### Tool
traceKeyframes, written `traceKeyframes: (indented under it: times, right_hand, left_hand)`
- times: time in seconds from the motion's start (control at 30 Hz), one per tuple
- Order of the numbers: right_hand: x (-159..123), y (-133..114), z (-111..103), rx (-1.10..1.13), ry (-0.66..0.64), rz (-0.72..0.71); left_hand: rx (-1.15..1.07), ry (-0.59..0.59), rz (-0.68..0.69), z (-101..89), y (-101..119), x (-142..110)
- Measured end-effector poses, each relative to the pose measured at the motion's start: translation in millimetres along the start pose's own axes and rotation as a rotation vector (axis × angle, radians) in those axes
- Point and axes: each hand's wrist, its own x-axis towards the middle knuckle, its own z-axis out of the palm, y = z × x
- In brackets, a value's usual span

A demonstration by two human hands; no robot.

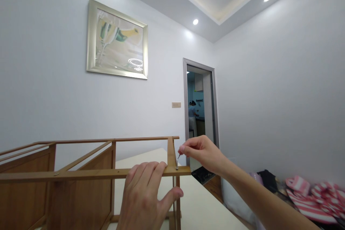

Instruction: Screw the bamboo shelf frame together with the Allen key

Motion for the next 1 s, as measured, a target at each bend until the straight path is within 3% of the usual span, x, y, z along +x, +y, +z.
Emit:
traceKeyframes:
  times: [0.33, 0.57, 0.7, 1.0]
  right_hand:
    - [-21, -4, -8, -0.008, 0.054, -0.031]
    - [-52, -15, -8, -0.095, 0.155, -0.148]
    - [-62, -23, -5, -0.142, 0.152, -0.23]
    - [-66, -33, -2, -0.104, 0.076, -0.259]
  left_hand:
    - [-0.001, -0.006, -0.002, -0.9, 1, 0]
    - [-0.002, -0.011, 0.012, 0.3, 0, -1]
    - [-0.01, -0.003, -0.003, 0.2, 2, -1]
    - [-0.002, -0.018, 0.006, -0.6, 0, -1]
